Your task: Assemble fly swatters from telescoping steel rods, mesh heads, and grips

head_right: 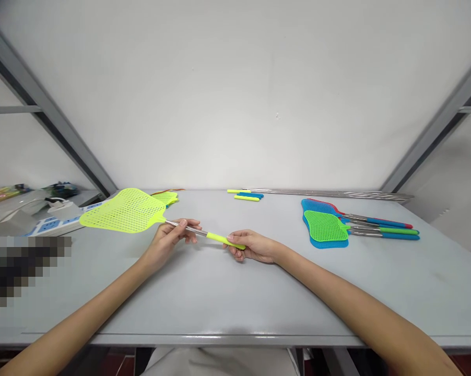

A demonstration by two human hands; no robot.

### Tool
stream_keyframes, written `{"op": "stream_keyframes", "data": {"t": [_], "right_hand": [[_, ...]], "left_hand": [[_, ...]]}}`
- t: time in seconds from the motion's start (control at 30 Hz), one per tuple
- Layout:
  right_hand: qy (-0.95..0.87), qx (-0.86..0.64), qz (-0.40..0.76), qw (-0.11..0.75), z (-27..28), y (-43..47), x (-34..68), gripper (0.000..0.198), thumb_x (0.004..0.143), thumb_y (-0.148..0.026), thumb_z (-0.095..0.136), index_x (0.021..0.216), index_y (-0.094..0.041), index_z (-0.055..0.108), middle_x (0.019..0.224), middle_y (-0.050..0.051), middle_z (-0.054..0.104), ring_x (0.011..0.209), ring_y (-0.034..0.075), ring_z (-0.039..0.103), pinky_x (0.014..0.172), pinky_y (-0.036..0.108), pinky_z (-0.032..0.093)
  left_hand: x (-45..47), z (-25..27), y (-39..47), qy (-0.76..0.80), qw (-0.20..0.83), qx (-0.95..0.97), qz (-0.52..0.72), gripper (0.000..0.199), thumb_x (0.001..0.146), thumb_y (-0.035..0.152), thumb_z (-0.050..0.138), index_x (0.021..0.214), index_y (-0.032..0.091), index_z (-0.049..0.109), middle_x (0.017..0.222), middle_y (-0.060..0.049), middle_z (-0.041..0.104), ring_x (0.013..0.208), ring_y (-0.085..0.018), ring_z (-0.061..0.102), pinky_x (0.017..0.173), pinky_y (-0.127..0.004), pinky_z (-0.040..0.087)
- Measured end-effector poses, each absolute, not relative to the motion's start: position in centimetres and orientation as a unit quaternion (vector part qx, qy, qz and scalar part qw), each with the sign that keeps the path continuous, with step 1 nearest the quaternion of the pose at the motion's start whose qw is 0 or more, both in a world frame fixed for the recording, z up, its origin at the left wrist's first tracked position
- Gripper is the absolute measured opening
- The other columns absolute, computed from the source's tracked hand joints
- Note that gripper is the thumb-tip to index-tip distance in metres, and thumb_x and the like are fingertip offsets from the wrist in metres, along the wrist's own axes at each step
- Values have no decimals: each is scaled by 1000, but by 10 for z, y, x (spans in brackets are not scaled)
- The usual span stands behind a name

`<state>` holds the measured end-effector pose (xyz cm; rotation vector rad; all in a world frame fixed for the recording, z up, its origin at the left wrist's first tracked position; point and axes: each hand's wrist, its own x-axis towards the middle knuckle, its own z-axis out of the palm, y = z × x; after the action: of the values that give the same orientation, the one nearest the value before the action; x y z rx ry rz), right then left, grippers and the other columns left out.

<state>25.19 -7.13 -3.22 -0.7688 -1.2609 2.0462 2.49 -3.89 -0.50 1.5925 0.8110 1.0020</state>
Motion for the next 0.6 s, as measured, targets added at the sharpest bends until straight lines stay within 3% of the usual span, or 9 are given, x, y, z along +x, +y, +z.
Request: {"op": "stream_keyframes", "data": {"t": [0.33, 0.6], "right_hand": [[-478, -308, 759, 318, -29, -73, 250, 24, 76, -31, 49, 81, -9, 55, 61, 1, 44, 54, 6, 42, 50, 19, 32], [-455, -330, 760, 327, -30, -74, 247, 26, 74, -35, 51, 79, -10, 54, 60, 0, 46, 50, 6, 41, 48, 20, 30]], "left_hand": [[23, 0, -40, 362, 479, 696, 392, 30, 77, 36, 43, 86, 13, 60, 68, -5, 62, 60, -13, 51, 60, -25, 39], [17, -4, -37, 388, 458, 709, 370, 27, 77, 34, 43, 82, 15, 62, 72, -5, 62, 72, -17, 52, 66, -27, 39]]}}
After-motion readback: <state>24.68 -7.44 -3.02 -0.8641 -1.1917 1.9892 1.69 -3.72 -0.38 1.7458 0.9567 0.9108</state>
